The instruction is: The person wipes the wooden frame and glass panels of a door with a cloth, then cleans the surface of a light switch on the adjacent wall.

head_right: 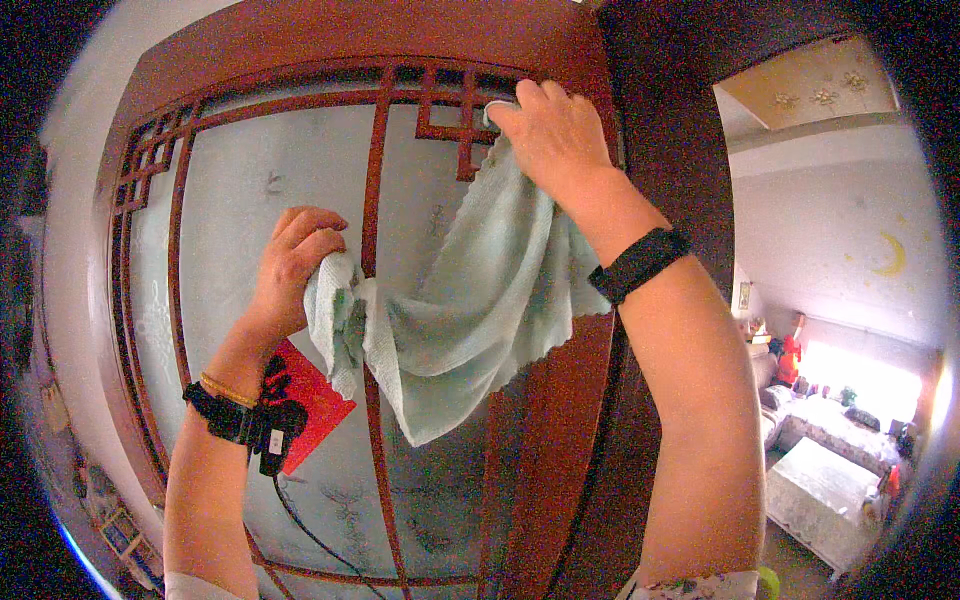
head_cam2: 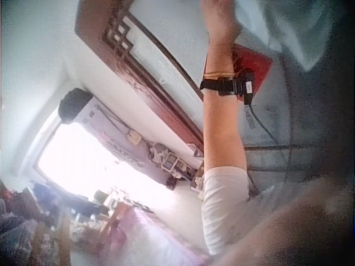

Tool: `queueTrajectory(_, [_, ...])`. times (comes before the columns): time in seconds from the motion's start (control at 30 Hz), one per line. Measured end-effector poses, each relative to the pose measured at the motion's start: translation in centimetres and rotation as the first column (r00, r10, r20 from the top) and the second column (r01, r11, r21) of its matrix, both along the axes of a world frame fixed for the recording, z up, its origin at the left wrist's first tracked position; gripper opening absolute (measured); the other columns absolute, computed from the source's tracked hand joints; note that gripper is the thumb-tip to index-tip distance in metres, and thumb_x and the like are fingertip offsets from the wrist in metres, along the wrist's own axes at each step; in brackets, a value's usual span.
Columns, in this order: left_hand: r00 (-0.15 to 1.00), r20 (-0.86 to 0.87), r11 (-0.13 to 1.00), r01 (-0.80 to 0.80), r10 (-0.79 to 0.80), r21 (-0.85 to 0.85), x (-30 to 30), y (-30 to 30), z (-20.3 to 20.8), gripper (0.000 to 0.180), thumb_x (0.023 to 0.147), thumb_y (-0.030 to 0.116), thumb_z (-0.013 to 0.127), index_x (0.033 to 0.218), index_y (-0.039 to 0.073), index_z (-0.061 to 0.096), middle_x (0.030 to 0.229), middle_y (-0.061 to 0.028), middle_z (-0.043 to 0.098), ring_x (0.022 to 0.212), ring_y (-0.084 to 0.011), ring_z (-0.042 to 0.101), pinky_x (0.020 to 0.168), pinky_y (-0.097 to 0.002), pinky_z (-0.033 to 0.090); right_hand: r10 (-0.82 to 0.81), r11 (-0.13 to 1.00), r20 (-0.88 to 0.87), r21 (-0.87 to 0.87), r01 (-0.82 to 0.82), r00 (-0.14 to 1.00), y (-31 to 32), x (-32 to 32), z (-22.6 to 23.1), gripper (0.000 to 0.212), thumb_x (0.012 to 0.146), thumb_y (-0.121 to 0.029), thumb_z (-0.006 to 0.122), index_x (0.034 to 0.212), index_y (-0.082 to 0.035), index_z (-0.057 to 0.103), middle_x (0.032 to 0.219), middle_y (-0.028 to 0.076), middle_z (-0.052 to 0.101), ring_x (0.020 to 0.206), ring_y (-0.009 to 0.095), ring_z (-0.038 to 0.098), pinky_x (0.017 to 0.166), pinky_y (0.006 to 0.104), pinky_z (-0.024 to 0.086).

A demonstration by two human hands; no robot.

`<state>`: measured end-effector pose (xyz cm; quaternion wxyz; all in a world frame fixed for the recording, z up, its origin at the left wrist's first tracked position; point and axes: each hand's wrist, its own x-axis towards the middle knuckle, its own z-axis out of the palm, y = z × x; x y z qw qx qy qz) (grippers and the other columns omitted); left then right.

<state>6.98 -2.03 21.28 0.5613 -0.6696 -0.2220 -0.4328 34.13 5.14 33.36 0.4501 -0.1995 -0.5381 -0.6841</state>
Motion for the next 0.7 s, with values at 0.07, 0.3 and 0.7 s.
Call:
queueTrajectory(0.07, [1.0, 0.0, 1.0, -0.012, 0.012, -0.004, 0.2, -0.2, -0.1, 0.024, 0.061, 0.008, 0.066, 0.083, 0.008, 0.057, 0.099, -0.0068, 0.057, 0.095, -0.0285, 0.051, 0.079, -0.0364, 0.045, 0.08, 0.981, -0.1, -0.168, -0.096, 0.992, -0.3, -1.1, -1.1, 0.017, 0.08, -0.013, 0.05, 0.091, -0.017, 0.064, 0.085, 0.008, 0.055, 0.084, 0.028, 0.058, 0.067, 0.0407, 0.049])
queueTrajectory(0.3, [1.0, 0.009, 1.0, -0.015, 0.015, -0.01, 0.2, -0.3, -0.3, 0.027, 0.059, 0.008, 0.067, 0.084, 0.007, 0.057, 0.099, -0.0065, 0.057, 0.096, -0.0286, 0.051, 0.08, -0.0368, 0.045, 0.175, 0.751, -0.353, -0.555, -0.356, 0.919, -2.3, -2.5, -1.5, 0.025, 0.08, -0.013, 0.046, 0.097, -0.008, 0.063, 0.085, 0.014, 0.061, 0.085, 0.029, 0.06, 0.076, 0.0405, 0.048])
queueTrajectory(0.7, [1.0, 0.003, 1.0, -0.006, 0.006, -0.002, 0.3, -0.1, -0.1, 0.028, 0.058, 0.007, 0.067, 0.084, 0.007, 0.056, 0.099, -0.0074, 0.056, 0.096, -0.0296, 0.051, 0.08, -0.0379, 0.045, 0.58, 0.684, -0.446, -0.188, -0.705, 0.682, 1.3, 1.9, 2.3, 0.026, 0.081, -0.015, 0.049, 0.1, -0.014, 0.066, 0.098, 0.012, 0.064, 0.087, 0.03, 0.06, 0.076, 0.0421, 0.048])
